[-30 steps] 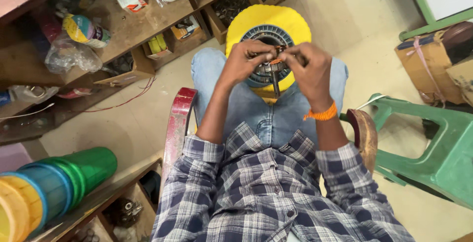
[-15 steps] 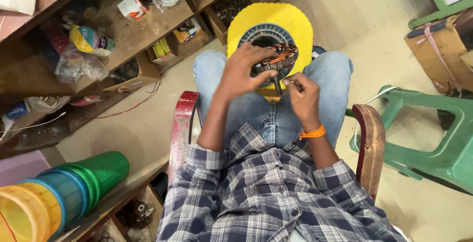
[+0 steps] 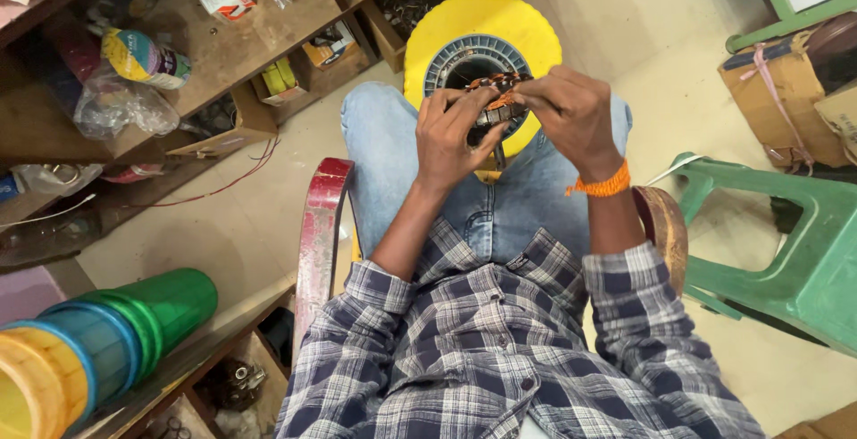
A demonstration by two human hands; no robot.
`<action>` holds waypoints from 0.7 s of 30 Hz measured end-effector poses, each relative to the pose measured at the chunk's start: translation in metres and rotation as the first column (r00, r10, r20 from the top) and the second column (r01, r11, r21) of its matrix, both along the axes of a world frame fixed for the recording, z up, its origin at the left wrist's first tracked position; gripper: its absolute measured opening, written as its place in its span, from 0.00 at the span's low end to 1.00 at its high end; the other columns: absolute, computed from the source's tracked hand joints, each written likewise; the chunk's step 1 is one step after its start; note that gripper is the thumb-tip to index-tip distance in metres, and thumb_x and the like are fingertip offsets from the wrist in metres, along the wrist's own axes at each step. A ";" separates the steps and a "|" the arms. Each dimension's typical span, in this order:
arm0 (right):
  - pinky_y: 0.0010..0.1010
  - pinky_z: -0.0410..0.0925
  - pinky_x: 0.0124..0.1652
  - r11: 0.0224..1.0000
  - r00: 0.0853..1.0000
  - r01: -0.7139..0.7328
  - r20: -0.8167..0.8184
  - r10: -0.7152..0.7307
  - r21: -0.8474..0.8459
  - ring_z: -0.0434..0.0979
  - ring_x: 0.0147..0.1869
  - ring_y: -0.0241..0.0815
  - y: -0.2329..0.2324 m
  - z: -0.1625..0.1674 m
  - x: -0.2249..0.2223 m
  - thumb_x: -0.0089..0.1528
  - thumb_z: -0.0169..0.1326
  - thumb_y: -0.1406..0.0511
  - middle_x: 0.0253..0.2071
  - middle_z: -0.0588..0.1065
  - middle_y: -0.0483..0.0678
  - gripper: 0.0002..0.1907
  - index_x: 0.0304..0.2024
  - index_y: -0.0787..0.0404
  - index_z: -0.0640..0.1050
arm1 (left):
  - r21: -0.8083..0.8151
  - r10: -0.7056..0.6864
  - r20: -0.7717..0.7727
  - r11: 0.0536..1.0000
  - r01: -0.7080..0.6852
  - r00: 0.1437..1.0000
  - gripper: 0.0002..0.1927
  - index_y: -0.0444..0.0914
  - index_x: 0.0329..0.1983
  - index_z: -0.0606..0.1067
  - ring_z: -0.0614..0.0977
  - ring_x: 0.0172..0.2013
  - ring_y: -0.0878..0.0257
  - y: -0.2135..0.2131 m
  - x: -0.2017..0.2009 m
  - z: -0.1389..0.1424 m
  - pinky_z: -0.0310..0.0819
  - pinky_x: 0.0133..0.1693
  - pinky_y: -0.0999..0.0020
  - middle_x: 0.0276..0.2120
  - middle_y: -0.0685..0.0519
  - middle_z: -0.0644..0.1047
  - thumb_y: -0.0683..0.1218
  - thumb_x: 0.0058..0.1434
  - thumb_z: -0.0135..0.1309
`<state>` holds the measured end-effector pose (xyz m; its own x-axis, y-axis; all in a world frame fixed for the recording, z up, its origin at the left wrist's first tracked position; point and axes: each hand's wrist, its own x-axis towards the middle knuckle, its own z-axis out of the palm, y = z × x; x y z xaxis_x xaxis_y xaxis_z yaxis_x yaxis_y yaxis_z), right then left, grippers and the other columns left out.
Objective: The person sits in a chair with an electric motor armature and housing on their lap and works on the assembly by hand, fitting and pressing small components around the copper windings and turning the assembly to reach different sides. They continue fitting parts onto the motor throughout the clip.
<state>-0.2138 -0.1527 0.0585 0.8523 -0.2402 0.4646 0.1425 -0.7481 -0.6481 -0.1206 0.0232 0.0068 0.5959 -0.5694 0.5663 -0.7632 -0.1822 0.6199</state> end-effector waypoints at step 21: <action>0.32 0.60 0.29 0.978 0.977 0.194 -0.097 -0.187 0.069 0.66 0.26 0.38 0.021 0.007 0.012 0.60 0.67 0.72 0.27 0.72 0.49 0.06 0.36 0.65 0.82 | -0.164 -0.418 -0.602 0.898 0.407 0.680 0.08 0.36 0.41 0.84 0.85 0.40 0.61 -0.012 0.068 -0.019 0.78 0.45 0.67 0.38 0.51 0.85 0.42 0.58 0.64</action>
